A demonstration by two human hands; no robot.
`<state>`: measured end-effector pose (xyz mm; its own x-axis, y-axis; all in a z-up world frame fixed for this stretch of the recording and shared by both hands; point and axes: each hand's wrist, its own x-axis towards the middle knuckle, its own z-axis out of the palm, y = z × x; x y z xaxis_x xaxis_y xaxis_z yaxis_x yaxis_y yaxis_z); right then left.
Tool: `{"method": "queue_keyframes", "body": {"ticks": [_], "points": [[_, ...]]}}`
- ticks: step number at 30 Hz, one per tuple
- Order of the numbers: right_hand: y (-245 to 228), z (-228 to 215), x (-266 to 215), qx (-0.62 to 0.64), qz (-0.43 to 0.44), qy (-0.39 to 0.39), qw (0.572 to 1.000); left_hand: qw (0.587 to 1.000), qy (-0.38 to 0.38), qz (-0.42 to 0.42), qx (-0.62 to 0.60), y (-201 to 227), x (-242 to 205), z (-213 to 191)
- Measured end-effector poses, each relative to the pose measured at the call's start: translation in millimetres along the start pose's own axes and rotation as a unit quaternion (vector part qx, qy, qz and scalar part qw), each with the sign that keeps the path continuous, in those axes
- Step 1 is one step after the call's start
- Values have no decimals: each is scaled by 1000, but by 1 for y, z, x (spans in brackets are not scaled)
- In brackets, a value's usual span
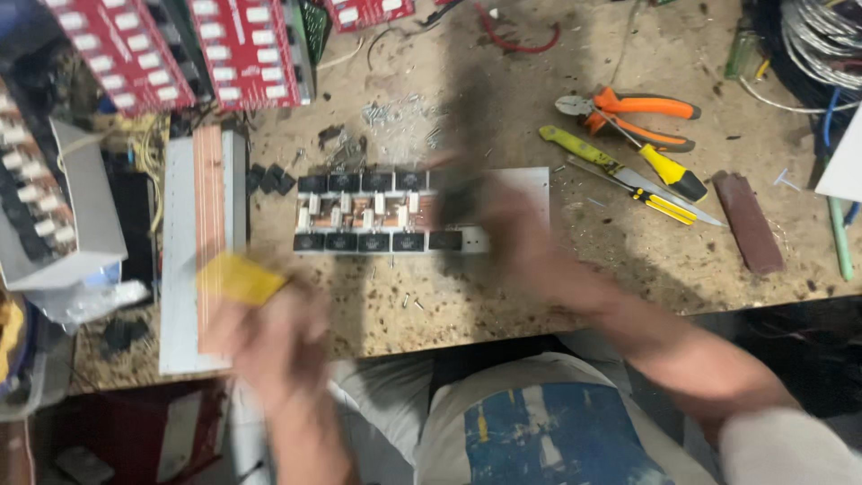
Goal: The person assembles electrical components onto a white metal plate using a yellow screwdriver to tighten screws. They handle copper busbars, black electrical modules, and small metal fasteners, occasionally using pliers to adjust parts.
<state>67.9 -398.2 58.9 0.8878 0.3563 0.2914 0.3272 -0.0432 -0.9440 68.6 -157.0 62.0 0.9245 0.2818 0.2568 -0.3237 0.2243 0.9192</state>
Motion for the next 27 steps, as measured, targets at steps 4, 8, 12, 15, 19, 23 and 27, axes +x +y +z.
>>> {"method": "queue_keyframes", "body": {"ticks": [4,8,12,15,19,23,27], "points": [[-20,-46,-74,342,87,308,883,929,-354,59,-91,-50,0,94],[-57,-46,-131,89,285,439,848,899,-412,114,95,-84,-45,162],[-7,-64,-256,-278,464,344,767,783,-422,379,254,-108,-74,187],[59,-97,-324,91,354,434,824,789,-426,366,249,-116,-83,195],[80,-96,-344,437,92,361,819,795,-412,366,253,-127,-84,203],[-32,-54,-181,391,98,340,850,788,-400,388,260,-125,-89,211],[-19,-48,-212,348,147,371,848,780,-392,410,264,-125,-91,217]]}}
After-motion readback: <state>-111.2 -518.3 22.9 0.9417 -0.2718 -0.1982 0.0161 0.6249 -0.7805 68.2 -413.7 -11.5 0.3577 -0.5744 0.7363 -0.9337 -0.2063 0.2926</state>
